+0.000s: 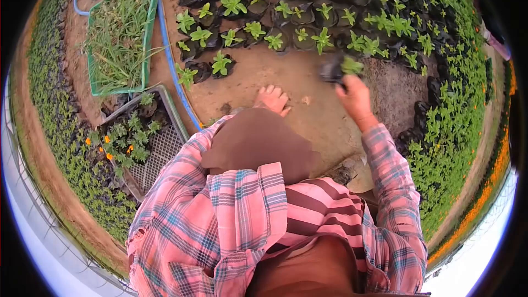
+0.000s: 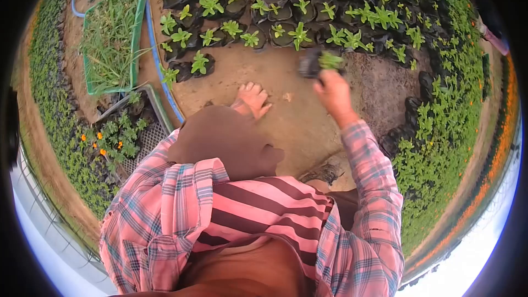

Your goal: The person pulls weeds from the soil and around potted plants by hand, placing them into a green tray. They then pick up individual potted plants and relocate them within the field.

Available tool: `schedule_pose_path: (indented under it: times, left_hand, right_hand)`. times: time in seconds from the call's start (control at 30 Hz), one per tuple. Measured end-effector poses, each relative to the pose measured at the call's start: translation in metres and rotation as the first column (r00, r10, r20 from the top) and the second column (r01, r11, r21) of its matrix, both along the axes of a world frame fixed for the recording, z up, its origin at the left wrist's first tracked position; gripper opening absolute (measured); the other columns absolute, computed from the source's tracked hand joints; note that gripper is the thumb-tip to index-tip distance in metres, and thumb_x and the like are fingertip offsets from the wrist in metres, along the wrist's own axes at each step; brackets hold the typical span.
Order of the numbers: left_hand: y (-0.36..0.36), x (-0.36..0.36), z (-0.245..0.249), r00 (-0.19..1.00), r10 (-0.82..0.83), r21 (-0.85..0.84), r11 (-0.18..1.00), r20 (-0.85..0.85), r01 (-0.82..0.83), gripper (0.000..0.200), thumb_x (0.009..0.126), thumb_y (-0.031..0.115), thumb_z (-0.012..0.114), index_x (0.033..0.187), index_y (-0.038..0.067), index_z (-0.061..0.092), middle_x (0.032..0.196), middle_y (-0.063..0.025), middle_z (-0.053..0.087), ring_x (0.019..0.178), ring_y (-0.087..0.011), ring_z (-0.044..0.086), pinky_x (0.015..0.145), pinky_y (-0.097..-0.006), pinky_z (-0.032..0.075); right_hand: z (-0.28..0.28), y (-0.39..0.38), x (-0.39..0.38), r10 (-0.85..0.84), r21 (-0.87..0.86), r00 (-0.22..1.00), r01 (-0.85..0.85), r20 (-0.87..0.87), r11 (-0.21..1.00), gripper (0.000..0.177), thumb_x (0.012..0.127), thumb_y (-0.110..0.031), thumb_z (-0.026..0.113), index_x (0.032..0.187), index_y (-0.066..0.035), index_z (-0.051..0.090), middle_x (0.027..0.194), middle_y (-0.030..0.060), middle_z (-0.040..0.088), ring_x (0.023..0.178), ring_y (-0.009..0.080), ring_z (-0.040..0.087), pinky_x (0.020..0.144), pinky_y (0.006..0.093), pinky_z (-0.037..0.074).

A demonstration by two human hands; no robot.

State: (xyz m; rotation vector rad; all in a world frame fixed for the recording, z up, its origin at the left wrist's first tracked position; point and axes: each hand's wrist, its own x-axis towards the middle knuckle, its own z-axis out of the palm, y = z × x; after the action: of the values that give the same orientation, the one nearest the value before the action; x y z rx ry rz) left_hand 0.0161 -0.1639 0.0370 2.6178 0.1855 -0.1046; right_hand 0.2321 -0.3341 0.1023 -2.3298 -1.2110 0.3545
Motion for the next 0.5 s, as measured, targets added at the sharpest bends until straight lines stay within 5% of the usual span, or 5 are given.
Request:
schedule_pose_path:
  times: [0.1, 0.2, 0.3, 0.4, 0.5]
  left_hand:
    - [-0.003, 0.003, 0.004, 0.995, -0.013, -0.012, 1.0, -0.095, 0.012, 0.036, 0.078, 0.036, 0.062, 0.1, 0.008, 0.059, 0.099, -0.0109, 0.053, 0.099, -0.0292, 0.046, 0.083, -0.042, 0.037]
    - [-0.01, -0.004, -0.014, 0.998, 0.007, 0.081, 0.997, 0.063, -0.012, 0.039, 0.075, 0.035, 0.066, 0.101, 0.007, 0.058, 0.095, -0.0117, 0.053, 0.094, -0.0284, 0.049, 0.077, -0.0427, 0.038]
    - [-0.033, 0.005, -0.058, 0.973, -0.008, -0.145, 0.989, 0.232, 0.042, 0.04, 0.076, 0.035, 0.066, 0.102, 0.006, 0.057, 0.093, -0.0127, 0.052, 0.094, -0.0291, 0.048, 0.077, -0.0444, 0.039]
    - [-0.009, -0.049, -0.016, 0.992, -0.088, -0.12, 0.988, 0.085, 0.098, 0.037, 0.075, 0.033, 0.067, 0.097, 0.005, 0.057, 0.093, -0.0143, 0.052, 0.094, -0.0316, 0.048, 0.077, -0.0449, 0.04]
    - [0.008, -0.017, 0.003, 0.991, -0.125, -0.021, 0.992, -0.056, 0.124, 0.035, 0.075, 0.031, 0.068, 0.093, 0.003, 0.057, 0.092, -0.0159, 0.052, 0.094, -0.0342, 0.048, 0.077, -0.0454, 0.041]
  right_hand:
    - [0.015, 0.063, -0.044, 0.286, 0.056, 0.956, -0.282, -0.068, 0.958, 0.019, 0.072, -0.009, 0.064, 0.081, -0.004, 0.048, 0.08, 0.0156, 0.054, 0.068, 0.0351, 0.056, 0.059, 0.0429, 0.046]
    - [-0.003, 0.117, -0.076, 0.387, 0.055, 0.922, -0.385, -0.025, 0.921, 0.013, 0.073, -0.008, 0.058, 0.081, -0.005, 0.048, 0.079, 0.0155, 0.053, 0.074, 0.0327, 0.058, 0.061, 0.0412, 0.048]
    - [-0.043, 0.147, -0.095, 0.473, 0.109, 0.88, -0.474, 0.03, 0.874, 0.015, 0.071, -0.01, 0.057, 0.084, -0.004, 0.053, 0.08, 0.0138, 0.055, 0.07, 0.0306, 0.061, 0.058, 0.0396, 0.051]
    - [-0.01, 0.13, -0.089, 0.525, 0.135, 0.85, -0.526, 0.045, 0.84, 0.015, 0.074, -0.013, 0.056, 0.085, -0.004, 0.053, 0.086, 0.013, 0.056, 0.073, 0.0291, 0.061, 0.062, 0.0396, 0.051]
    - [0.013, 0.062, -0.034, 0.511, 0.017, 0.859, -0.512, 0.043, 0.859, 0.016, 0.075, -0.013, 0.055, 0.087, -0.004, 0.052, 0.09, 0.0141, 0.055, 0.075, 0.0309, 0.061, 0.063, 0.0413, 0.051]
